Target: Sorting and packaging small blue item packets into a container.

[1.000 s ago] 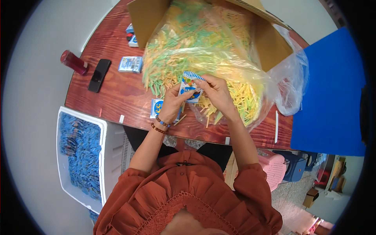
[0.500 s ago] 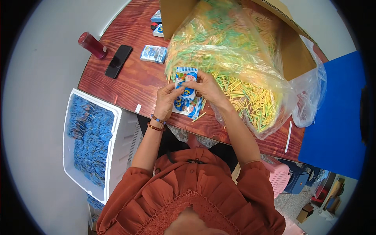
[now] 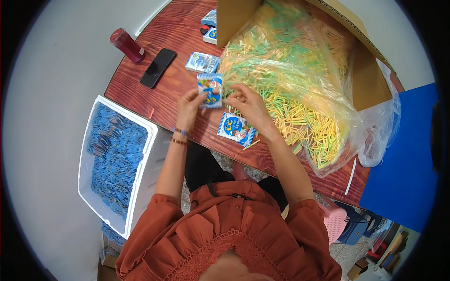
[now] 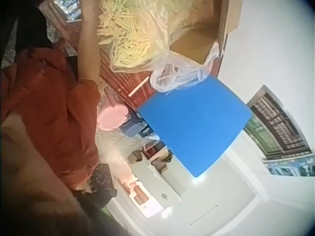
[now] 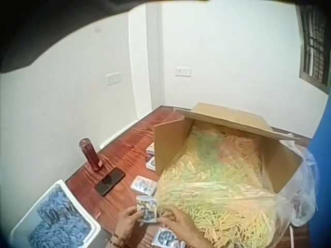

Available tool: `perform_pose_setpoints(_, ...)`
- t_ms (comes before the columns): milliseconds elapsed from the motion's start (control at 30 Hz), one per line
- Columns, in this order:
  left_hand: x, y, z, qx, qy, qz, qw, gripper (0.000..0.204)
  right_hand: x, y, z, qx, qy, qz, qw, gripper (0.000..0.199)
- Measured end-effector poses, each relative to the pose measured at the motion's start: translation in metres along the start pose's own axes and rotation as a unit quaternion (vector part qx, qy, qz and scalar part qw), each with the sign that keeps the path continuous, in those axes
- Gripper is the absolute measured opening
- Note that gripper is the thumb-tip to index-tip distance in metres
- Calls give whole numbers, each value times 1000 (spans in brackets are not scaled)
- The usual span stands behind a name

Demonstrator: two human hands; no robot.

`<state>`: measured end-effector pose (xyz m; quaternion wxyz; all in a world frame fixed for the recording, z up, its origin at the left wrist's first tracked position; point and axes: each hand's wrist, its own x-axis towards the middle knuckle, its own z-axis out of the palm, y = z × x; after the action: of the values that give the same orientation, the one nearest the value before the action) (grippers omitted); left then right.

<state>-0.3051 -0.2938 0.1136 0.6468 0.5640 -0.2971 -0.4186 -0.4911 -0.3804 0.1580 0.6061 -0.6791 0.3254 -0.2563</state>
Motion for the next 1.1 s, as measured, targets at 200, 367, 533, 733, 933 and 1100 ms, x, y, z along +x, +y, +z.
perform_pose_setpoints(200,75,-25,-42,183,31,57,981,24,-52,15,-22,-145,-25,34,989,20)
perform_pose_setpoints(367,93,-30,-47,355,138,136,915,33,-59,16,-28,-213,54,50,974,25)
perform_pose_setpoints(533,76,-21,-20,354,149,162,909,35,-45,32,-31,-424,61,-66,901,27)
perform_pose_setpoints(733,44,-22,-27,403,197,267,853,33,-41,33,-32,-420,40,-54,905,22)
perform_pose_setpoints(933,-32,4,54,139,-33,156,977,34,-53,15,-56,-316,68,-100,941,17)
perform_pose_setpoints(1100,-49,1,94,9,-144,-41,989,14,-74,-4,-70,11,20,46,999,13)
